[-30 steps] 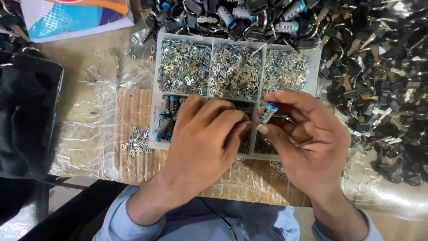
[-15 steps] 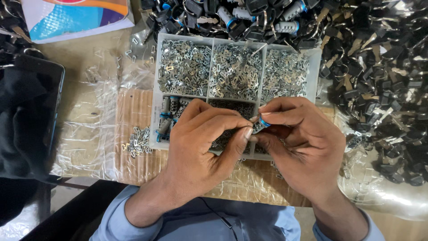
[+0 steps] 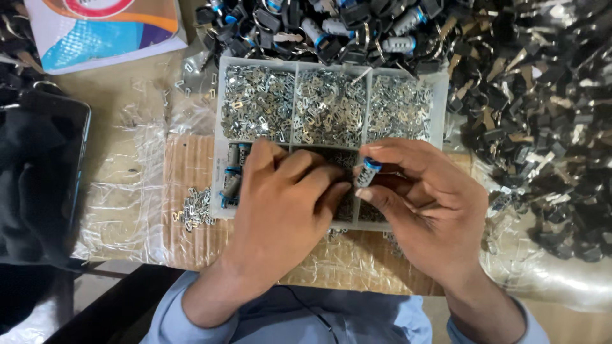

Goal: The person assembles small pin-tumbler lock cylinders at a workbench. They pick tiny metal pins and springs one at a time from a compartment tray and insert them by hand into a lock cylinder body held in the other hand, then place the finished cylinder onto a large pile of completed locks with keys.

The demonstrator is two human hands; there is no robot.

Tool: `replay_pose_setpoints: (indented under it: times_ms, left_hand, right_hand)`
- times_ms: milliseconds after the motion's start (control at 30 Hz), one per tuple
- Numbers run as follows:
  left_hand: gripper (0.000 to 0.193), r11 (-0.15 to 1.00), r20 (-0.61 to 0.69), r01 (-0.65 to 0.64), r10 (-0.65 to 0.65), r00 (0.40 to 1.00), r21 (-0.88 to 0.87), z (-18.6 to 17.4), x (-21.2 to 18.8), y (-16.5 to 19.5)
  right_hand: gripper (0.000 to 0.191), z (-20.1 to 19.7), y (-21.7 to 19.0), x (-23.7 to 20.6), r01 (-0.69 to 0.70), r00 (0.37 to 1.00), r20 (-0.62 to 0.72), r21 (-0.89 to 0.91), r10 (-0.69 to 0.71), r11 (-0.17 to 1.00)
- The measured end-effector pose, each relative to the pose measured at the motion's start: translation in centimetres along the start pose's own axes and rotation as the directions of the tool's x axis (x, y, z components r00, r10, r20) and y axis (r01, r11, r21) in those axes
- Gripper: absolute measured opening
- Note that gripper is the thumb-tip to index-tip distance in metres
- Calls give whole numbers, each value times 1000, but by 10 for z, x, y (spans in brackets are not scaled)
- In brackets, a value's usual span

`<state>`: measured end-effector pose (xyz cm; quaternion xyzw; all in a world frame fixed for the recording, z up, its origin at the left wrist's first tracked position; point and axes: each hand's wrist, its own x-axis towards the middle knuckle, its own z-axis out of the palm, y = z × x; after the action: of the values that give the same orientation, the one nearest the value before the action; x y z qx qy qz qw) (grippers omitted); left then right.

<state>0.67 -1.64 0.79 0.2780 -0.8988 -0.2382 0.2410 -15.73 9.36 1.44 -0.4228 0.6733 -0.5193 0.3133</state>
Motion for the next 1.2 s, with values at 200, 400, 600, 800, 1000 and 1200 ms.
replay_pose_setpoints:
  times_ms: [200, 400, 600, 800, 1000, 1200]
  left_hand:
    - [15, 984, -52, 16, -26, 998, -179, -2, -2, 2]
    - [18, 997, -101, -67, 62, 993, -47, -2, 4, 4]
    - [29, 939, 141, -310, 290, 947, 147, -49, 2, 18]
    - [28, 637, 86, -752, 770, 633, -170, 12, 87, 83]
    - [12, 586, 343, -713, 626, 700, 386, 182, 153, 88]
    - [1, 653, 96, -731, 729, 677, 199, 117, 147, 86]
  right_hand:
    - [39, 3, 4, -3, 30, 1000, 2, 194, -31, 981]
    - [42, 3, 0, 3, 22, 1000, 4, 188, -23, 982]
    - [47, -33, -16, -55, -103, 994, -23, 162, 108, 981]
    - [51, -14, 77, -195, -32, 965, -173, 669, 198, 742]
    - [46, 8, 137, -257, -60, 992, -45, 669, 121, 741]
    - [43, 19, 102, -239, -177, 893, -214, 641, 395, 747]
